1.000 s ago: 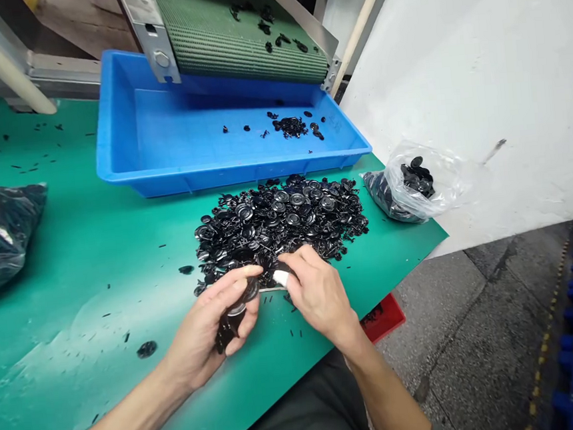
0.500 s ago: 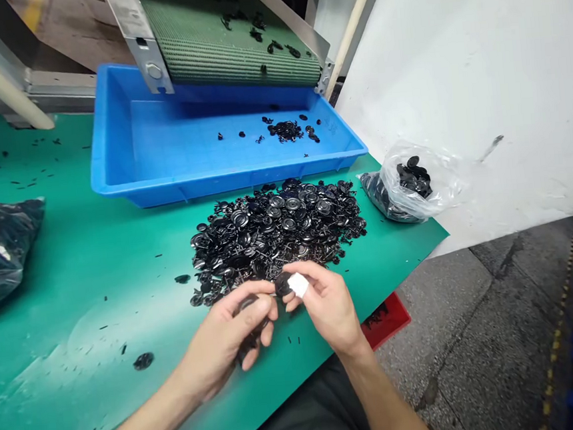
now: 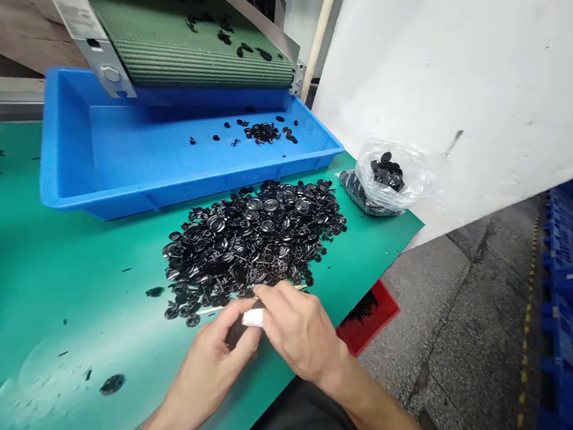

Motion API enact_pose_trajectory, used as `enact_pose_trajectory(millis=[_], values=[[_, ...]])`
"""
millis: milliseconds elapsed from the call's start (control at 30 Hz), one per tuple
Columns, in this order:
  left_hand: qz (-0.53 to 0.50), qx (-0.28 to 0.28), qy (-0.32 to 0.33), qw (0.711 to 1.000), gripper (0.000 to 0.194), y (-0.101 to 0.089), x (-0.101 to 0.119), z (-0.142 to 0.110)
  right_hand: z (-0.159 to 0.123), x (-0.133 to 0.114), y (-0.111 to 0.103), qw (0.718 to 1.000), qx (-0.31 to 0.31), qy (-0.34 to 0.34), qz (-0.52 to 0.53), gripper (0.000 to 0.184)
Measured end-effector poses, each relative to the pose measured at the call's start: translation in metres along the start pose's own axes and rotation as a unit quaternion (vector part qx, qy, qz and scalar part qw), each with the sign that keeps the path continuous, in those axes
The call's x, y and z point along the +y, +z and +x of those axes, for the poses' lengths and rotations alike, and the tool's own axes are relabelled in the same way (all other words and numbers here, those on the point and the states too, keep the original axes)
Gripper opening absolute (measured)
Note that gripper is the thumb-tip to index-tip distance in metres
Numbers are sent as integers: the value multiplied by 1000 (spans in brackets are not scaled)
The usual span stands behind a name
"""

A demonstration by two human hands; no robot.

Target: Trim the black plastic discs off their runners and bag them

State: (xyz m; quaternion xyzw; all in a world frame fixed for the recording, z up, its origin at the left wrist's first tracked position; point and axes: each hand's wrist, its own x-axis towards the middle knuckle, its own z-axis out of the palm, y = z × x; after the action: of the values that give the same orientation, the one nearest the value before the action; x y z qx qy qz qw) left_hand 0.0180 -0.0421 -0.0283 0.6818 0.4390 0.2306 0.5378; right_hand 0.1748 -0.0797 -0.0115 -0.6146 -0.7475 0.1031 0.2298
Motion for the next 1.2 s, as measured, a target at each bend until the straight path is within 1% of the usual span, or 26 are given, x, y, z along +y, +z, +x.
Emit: enact_pose_trajectory(millis=[67,200,300,400,500,567,633,733,800,833,933,1000,1033,1100,1200], values=[[6,5,-5,1000,23,0,-2,0,2,-3,0,1000,-10,-5,-20,23],[-24,3,-23,999,20,1,-1,-1,6,-6,7,1000,-17,-5,-18,19],[-42,0,-37,998,21,1,1,-1,8,-6,13,1000,-7,18,-12,15],[-67,-16,-64,996,22,0,2,0,10,-1,16,998,13,44,37,16],[-130,-48,-100,985,25,-3,0,3,14,11,11,992,40,47,108,20],[-193,-57,-119,972,28,-6,0,3,21,23,1,991,67,50,108,20],[-268,-44,-130,954,29,-7,1,3,33,35,-12,993,84,45,66,23],[-370,-24,-124,920,27,-8,4,3,59,49,-31,996,77,27,-29,39],[-416,-30,-107,903,27,-9,5,4,79,55,-39,995,52,13,-87,44],[-432,-34,-100,896,27,-9,5,5,87,57,-41,993,30,5,-111,44],[-474,-28,-97,875,29,-12,3,8,106,58,-43,985,-46,-8,-164,39],[-502,-23,-105,858,30,-13,2,9,111,58,-43,982,-62,-4,-179,35],[-514,-25,-110,851,29,-14,2,10,111,59,-42,983,-54,-2,-178,34],[-531,-33,-121,838,28,-15,2,10,109,62,-41,988,-16,-6,-151,33],[-538,-42,-143,829,20,-17,2,11,100,67,-41,996,63,-17,-55,34]])
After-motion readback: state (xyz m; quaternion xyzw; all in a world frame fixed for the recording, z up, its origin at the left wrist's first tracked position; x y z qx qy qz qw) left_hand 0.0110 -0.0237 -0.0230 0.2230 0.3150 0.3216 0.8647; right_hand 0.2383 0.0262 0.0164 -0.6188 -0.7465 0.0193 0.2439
